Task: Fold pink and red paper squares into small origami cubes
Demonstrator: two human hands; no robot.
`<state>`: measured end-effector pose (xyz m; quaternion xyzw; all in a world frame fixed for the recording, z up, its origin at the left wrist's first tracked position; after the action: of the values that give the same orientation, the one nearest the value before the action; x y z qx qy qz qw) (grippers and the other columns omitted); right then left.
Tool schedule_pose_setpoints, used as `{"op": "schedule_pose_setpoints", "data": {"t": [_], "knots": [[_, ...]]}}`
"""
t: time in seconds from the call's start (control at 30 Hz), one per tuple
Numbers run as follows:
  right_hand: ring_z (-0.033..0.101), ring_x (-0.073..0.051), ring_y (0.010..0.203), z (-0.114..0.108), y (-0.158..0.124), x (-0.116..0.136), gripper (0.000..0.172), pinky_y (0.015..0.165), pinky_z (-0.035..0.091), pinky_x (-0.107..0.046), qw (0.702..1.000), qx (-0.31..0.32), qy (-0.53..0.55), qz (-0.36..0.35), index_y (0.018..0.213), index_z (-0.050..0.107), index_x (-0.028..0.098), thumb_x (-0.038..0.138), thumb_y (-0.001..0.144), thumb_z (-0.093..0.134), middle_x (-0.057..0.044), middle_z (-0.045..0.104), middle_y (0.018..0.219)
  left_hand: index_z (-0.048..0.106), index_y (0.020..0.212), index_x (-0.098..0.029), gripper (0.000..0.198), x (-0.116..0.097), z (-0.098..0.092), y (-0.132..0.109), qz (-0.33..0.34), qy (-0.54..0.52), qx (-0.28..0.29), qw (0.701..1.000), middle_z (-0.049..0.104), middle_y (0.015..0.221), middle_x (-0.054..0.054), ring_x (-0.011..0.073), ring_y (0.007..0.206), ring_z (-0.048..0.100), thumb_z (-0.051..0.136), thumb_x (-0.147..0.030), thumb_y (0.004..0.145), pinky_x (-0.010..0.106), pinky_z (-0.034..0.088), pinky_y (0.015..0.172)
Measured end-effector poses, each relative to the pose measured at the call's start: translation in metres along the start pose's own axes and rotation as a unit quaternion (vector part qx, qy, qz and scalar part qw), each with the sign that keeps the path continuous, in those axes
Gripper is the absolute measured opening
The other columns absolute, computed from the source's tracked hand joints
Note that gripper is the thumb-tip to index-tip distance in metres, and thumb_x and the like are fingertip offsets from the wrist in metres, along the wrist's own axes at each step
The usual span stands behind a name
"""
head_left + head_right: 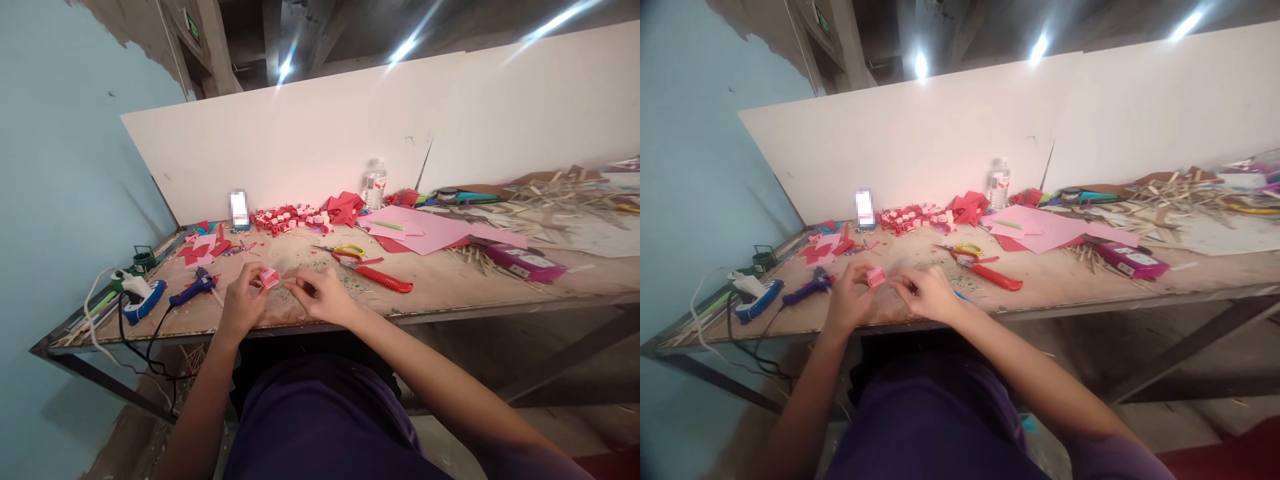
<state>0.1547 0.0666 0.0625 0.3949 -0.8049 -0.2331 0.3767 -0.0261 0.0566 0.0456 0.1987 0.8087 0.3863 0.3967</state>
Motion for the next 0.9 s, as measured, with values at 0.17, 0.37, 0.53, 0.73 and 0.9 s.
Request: {"op": "schedule_pose_setpoints", "data": {"t": [0.17,0.37,0.53,0.73,0.9], "knots": [[0.040,-0.009,0.051,0.001,0.007,0.000,0.043,0.055,0.035,-0.024,0.996,0.030,0.072,0.051,0.068,0.065,0.015,0.048,0.095,0.062,0.003,0.049,0.054,0.055,0.103,-0.023,0.023,-0.003,-0.001,-0.001,0.014,0.013,-0.009,1.000,0.075,0.094,0.002,0.0164,0.082,0.074,0.070,-0.030,0.086,0.027,0.060,0.074],[0.046,-0.009,0.044,0.016,0.011,-0.006,0.052,0.046,0.035,-0.023,0.955,0.149,0.197,0.164,0.064,0.060,0.016,0.061,0.090,0.062,0.004,0.052,0.050,0.054,0.104,-0.024,0.019,-0.006,0.006,-0.004,0.069,0.094,0.023,0.993,0.075,0.092,0.002,0.0182,0.081,0.074,0.064,-0.030,0.090,0.027,0.057,0.072],[0.052,-0.010,0.039,0.019,0.011,-0.010,0.048,0.043,0.040,-0.022,0.917,0.191,0.285,0.202,0.068,0.062,0.016,0.060,0.086,0.067,0.003,0.059,0.050,0.055,0.103,-0.023,0.018,-0.007,0.007,-0.005,0.087,0.148,0.028,0.985,0.074,0.089,0.002,0.0189,0.078,0.074,0.064,-0.031,0.090,0.025,0.053,0.068],[0.050,-0.009,0.036,0.019,0.015,-0.008,0.045,0.038,0.038,-0.020,0.911,0.200,0.284,0.222,0.068,0.062,0.014,0.054,0.086,0.070,0.001,0.060,0.049,0.056,0.101,-0.022,0.017,-0.008,0.006,-0.005,0.109,0.171,0.023,0.979,0.075,0.090,0.004,0.0202,0.076,0.073,0.066,-0.030,0.089,0.026,0.051,0.067],[0.048,-0.009,0.035,0.029,0.018,-0.013,0.042,0.034,0.035,-0.019,0.909,0.183,0.257,0.271,0.065,0.063,0.013,0.049,0.085,0.069,0.000,0.060,0.048,0.057,0.102,-0.021,0.021,-0.003,0.007,-0.006,0.107,0.206,0.032,0.972,0.075,0.089,0.006,0.0222,0.076,0.073,0.068,-0.031,0.087,0.027,0.051,0.066]]}}
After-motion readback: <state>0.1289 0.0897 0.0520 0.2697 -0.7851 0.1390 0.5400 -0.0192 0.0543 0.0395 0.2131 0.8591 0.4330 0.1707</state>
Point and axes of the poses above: each hand's wrist, its own y-axis towards the middle knuckle, its own z-axis out of the palm, x = y × z, the point moved 5 cm from there along y, towards the middle knuckle
